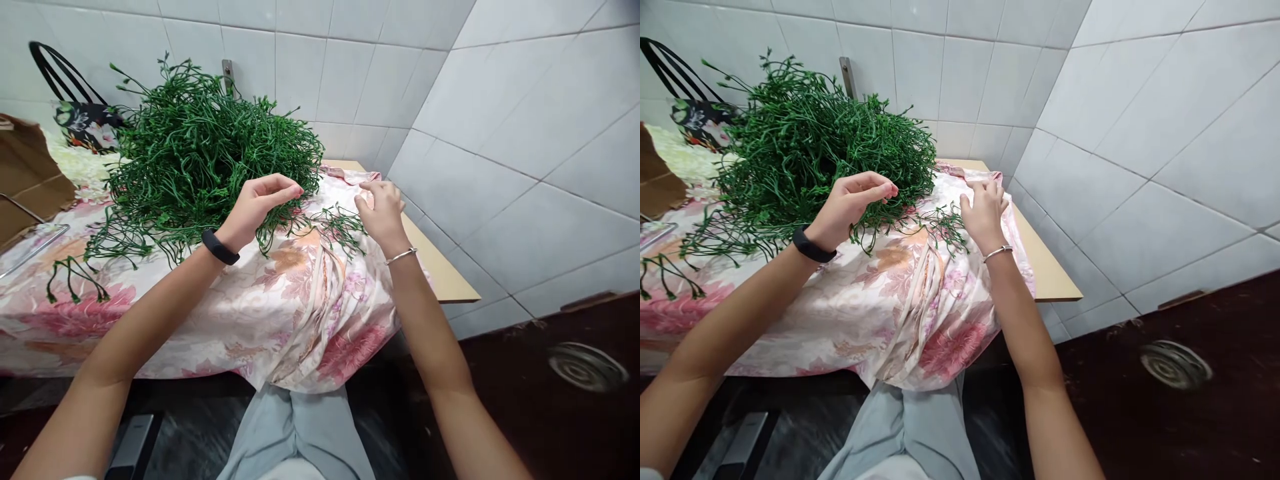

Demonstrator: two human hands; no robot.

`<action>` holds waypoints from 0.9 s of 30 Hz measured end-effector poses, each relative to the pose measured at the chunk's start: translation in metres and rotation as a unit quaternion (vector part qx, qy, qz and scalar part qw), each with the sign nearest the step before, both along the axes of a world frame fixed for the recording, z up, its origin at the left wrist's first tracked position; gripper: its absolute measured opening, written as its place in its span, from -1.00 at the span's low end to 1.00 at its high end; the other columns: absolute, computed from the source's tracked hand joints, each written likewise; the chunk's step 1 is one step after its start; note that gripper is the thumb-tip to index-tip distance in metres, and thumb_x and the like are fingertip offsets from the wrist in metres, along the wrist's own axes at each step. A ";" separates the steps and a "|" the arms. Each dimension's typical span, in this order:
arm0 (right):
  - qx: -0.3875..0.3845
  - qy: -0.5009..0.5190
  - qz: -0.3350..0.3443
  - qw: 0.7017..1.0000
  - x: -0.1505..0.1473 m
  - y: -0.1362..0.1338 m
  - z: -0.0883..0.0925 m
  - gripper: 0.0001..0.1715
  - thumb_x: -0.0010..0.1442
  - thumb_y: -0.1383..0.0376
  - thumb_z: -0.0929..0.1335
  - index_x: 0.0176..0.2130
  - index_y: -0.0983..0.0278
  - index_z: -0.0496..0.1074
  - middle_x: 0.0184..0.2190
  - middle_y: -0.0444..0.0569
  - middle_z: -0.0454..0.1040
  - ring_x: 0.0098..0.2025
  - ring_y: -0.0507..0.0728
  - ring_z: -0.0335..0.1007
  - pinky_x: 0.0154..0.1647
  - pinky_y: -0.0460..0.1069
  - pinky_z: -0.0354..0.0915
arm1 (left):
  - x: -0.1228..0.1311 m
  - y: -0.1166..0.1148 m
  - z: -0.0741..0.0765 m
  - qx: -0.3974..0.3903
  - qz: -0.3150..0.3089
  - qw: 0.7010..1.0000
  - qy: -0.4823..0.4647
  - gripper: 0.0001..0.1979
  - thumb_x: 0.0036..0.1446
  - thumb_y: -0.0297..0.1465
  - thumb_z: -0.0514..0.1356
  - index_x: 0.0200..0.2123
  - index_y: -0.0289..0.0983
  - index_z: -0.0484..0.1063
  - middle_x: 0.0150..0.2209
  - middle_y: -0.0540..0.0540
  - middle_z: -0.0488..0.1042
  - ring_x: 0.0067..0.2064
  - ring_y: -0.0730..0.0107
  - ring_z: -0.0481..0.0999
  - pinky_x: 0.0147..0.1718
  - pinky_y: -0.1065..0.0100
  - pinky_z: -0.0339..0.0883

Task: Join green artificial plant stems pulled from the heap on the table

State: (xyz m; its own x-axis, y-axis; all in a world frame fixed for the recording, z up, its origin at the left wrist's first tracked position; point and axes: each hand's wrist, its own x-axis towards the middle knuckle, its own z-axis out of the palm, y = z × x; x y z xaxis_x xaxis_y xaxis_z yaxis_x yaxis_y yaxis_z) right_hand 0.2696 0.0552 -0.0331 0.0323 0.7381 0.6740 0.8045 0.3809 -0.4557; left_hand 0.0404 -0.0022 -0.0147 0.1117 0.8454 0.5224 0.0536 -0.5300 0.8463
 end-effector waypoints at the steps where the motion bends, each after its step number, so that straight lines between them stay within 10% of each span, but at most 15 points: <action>1: 0.000 0.005 0.018 1.000 -0.002 -0.003 0.002 -0.74 0.05 0.38 0.32 -0.19 0.29 0.44 -0.13 0.15 0.38 0.01 0.33 0.24 0.01 0.31 0.11 | 0.000 0.000 0.000 -0.007 -0.003 1.000 -0.009 -0.85 -0.04 -0.33 0.26 -0.43 -0.30 0.46 -0.38 -0.03 0.49 -0.29 0.50 0.43 -0.24 0.42 0.30; 10: -0.123 0.125 0.391 0.904 -0.039 -0.055 0.018 -0.78 0.11 0.18 0.33 -0.33 0.30 0.43 -0.36 -0.06 0.47 -0.28 0.02 0.39 -0.19 -0.03 0.31 | 0.009 -0.012 0.001 -0.089 -0.021 0.994 -0.054 -0.93 -0.04 -0.39 0.26 -0.43 -0.25 0.46 -0.40 0.00 0.47 -0.33 0.51 0.43 -0.33 0.45 0.33; 27: -0.100 0.186 0.404 0.890 -0.038 -0.065 0.010 -0.87 0.06 0.25 0.39 -0.40 0.28 0.43 -0.45 -0.11 0.43 -0.37 0.00 0.37 -0.28 -0.05 0.32 | -0.001 -0.016 0.001 -0.072 -0.135 0.986 0.063 -0.77 -0.08 -0.40 0.31 -0.29 -0.32 0.46 -0.29 -0.08 0.49 -0.25 0.43 0.48 -0.21 0.37 0.37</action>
State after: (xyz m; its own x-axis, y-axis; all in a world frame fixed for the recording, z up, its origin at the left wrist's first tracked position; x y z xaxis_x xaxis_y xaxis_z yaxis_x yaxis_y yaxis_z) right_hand 0.2320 -0.0095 -0.0236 -0.3708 0.7254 0.5799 0.0837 0.6480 -0.7570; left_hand 0.0390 -0.0184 -0.0138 0.3982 0.8409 0.3664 0.0361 -0.4135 0.9098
